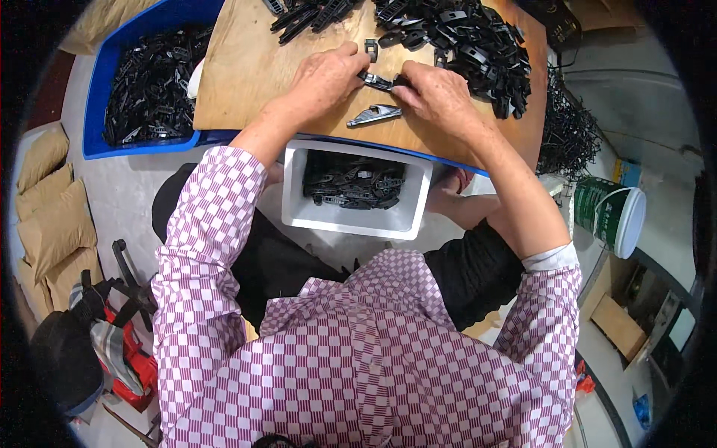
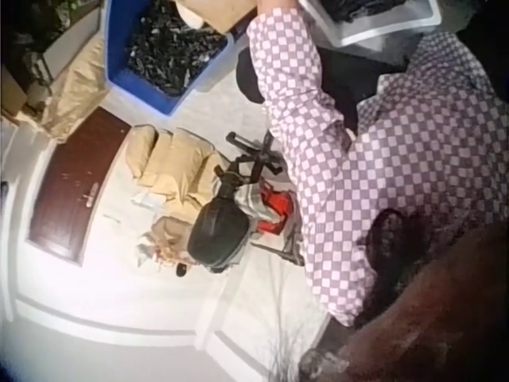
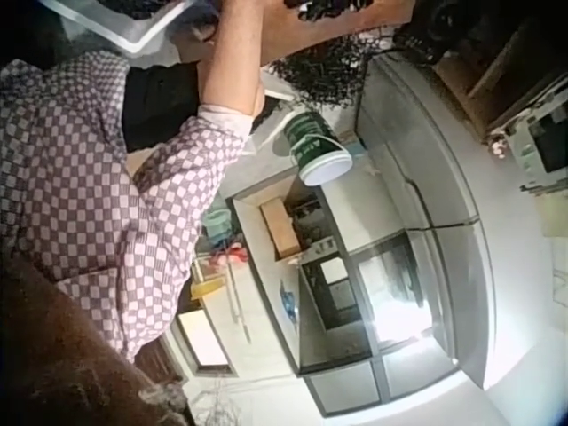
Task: Sorting and assembling small black plastic components at a manufacturing workstation.
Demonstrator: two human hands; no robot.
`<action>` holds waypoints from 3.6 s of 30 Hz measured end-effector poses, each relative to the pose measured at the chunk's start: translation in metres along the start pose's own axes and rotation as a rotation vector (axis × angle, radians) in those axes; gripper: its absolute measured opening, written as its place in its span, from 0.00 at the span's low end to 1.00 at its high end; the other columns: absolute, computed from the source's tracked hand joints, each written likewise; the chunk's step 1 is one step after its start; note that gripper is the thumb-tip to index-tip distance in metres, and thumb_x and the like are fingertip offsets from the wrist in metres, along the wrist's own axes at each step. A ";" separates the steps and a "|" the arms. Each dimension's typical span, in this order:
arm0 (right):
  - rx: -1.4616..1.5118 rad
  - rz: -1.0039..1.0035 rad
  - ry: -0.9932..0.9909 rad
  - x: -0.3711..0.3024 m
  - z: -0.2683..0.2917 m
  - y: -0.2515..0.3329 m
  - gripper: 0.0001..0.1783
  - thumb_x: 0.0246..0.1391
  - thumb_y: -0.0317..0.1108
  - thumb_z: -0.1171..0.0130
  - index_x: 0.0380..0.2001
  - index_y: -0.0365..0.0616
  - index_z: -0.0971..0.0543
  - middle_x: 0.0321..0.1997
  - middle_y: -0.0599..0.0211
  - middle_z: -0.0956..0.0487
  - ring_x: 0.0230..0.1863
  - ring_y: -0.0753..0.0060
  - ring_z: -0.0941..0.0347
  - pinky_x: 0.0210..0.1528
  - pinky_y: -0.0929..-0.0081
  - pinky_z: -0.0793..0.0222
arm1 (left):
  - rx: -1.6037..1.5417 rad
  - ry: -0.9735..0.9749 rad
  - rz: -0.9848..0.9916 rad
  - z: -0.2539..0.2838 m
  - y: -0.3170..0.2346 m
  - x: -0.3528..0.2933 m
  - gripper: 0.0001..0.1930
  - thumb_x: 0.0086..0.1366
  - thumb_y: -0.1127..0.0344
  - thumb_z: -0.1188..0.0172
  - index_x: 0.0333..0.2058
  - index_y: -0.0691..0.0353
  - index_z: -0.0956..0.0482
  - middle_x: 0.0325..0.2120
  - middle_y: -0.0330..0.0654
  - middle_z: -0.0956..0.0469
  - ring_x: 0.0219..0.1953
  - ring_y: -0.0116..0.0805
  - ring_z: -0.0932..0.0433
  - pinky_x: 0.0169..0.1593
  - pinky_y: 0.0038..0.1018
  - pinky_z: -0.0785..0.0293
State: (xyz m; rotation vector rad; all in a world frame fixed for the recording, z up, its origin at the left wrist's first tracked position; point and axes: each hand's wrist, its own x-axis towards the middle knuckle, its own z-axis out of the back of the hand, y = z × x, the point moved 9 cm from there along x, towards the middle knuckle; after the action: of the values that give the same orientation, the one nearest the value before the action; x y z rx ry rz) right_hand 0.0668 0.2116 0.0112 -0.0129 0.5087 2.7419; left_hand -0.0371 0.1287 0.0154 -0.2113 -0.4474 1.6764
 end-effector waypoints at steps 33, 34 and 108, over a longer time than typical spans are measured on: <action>-0.116 0.332 -0.215 -0.003 0.019 0.026 0.11 0.55 0.38 0.39 0.34 0.43 0.25 0.31 0.58 0.22 0.34 0.52 0.23 0.35 0.58 0.28 | -0.001 -0.022 -0.022 0.001 0.003 -0.010 0.09 0.59 0.66 0.37 0.34 0.61 0.26 0.33 0.45 0.25 0.37 0.50 0.23 0.40 0.42 0.26; -0.115 0.333 -0.213 -0.002 0.020 0.026 0.11 0.55 0.38 0.39 0.34 0.43 0.25 0.31 0.58 0.22 0.34 0.52 0.23 0.35 0.58 0.28 | -0.016 -0.021 -0.027 0.001 0.003 -0.010 0.09 0.59 0.66 0.37 0.34 0.61 0.26 0.32 0.45 0.25 0.37 0.51 0.23 0.40 0.42 0.26; -0.042 0.080 -0.131 0.012 -0.004 0.021 0.13 0.57 0.42 0.41 0.30 0.44 0.26 0.24 0.57 0.22 0.29 0.50 0.23 0.31 0.56 0.29 | -0.053 -0.016 -0.139 0.007 0.014 0.009 0.09 0.60 0.67 0.38 0.37 0.61 0.24 0.36 0.46 0.25 0.41 0.50 0.23 0.42 0.41 0.28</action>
State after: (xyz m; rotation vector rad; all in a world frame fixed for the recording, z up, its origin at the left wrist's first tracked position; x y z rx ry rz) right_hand 0.0479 0.1965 0.0139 0.1789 0.4233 2.8069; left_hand -0.0543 0.1352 0.0172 -0.2010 -0.5074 1.5329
